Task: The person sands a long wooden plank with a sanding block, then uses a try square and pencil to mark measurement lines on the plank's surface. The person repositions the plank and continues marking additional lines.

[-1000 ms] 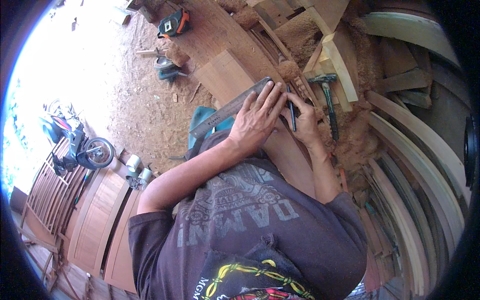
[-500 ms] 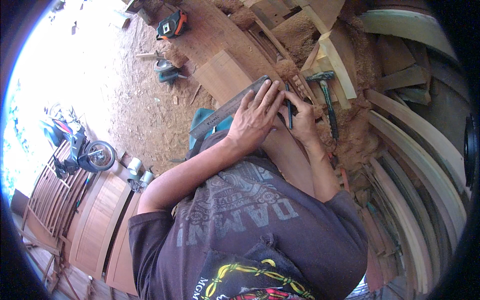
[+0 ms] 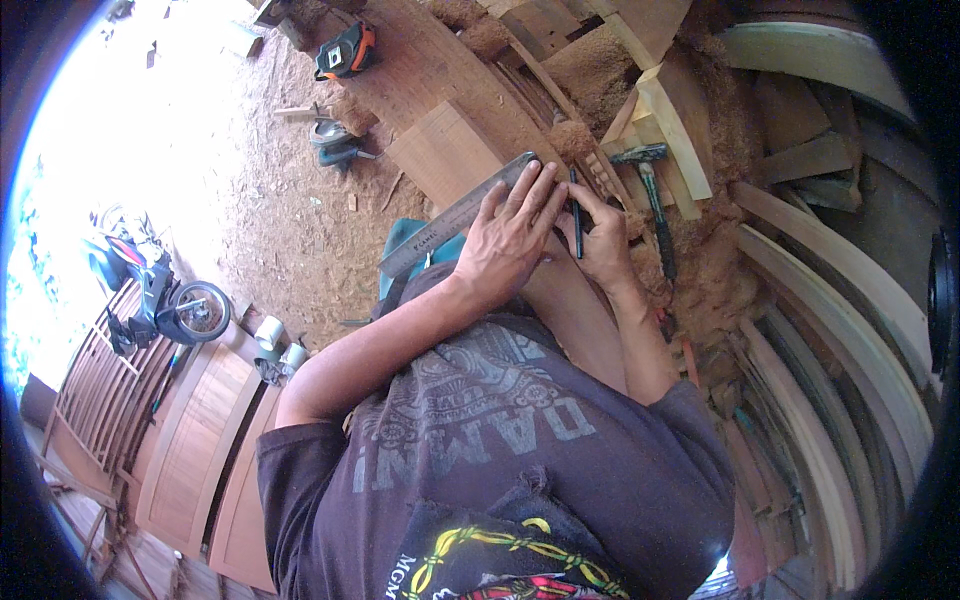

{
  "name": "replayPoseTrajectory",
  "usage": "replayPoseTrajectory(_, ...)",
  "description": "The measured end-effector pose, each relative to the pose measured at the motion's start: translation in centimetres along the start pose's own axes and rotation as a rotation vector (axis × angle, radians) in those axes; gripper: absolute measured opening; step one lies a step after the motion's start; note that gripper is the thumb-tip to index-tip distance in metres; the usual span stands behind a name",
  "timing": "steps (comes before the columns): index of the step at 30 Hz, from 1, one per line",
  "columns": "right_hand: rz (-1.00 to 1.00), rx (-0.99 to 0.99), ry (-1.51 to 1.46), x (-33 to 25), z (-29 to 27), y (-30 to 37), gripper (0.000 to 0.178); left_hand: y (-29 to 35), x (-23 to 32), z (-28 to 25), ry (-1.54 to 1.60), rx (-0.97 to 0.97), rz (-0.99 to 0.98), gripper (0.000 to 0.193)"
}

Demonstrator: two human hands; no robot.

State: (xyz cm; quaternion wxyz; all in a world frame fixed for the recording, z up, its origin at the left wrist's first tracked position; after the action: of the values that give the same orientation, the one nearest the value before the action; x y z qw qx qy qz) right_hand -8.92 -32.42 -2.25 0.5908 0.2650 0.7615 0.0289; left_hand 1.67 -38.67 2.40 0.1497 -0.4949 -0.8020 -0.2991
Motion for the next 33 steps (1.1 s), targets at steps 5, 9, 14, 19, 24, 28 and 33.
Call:
replayPoseTrajectory(5, -0.033, 0.004, 0.017, 0.0, 0.0, 0.0, 0.037, 0.0, -0.1, 0.3, -0.034, 0.020, 0.005, 0.082)
replayPoseTrajectory(9, -0.058, 0.013, -0.011, 0.1, 0.1, -0.1, 0.037, 0.0, -0.1, 0.1, -0.046, 0.052, 0.012, 0.074)
replayPoseTrajectory(14, 0.021, 0.011, -0.052, 1.1, 0.5, 0.1, 0.036, -0.1, -0.1, -0.1, -0.048, 0.064, 0.019, 0.069)
replayPoseTrajectory(19, -0.016, -0.019, -0.016, -0.5, -0.6, -0.4, 0.036, -0.1, 0.0, -0.2, -0.063, 0.076, 0.030, 0.066)
replayPoseTrajectory(24, 0.011, -0.029, -0.188, -3.6, -3.3, -3.8, 0.034, -0.1, 0.1, -0.4, -0.078, 0.099, 0.047, 0.065)
replayPoseTrajectory(28, -0.254, -0.180, 0.010, -8.4, -0.3, -7.3, 0.023, 0.0, -0.1, 0.1, -0.082, 0.079, 0.051, 0.059)
replayPoseTrajectory(33, -0.318, -0.324, 0.164, -9.5, 4.4, -9.1, 0.022, 0.1, -0.5, 0.8, -0.047, 0.085, 0.058, 0.053)
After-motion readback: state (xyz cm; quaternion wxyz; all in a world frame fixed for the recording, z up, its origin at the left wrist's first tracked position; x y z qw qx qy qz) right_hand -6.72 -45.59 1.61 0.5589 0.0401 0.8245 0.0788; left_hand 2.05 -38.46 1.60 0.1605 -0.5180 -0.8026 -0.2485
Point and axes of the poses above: each hand's wrist, its own y-axis away from the middle knuckle, its own z-axis out of the palm, x = y × z, the point moved 9 cm from there along -y, towards the middle knuckle
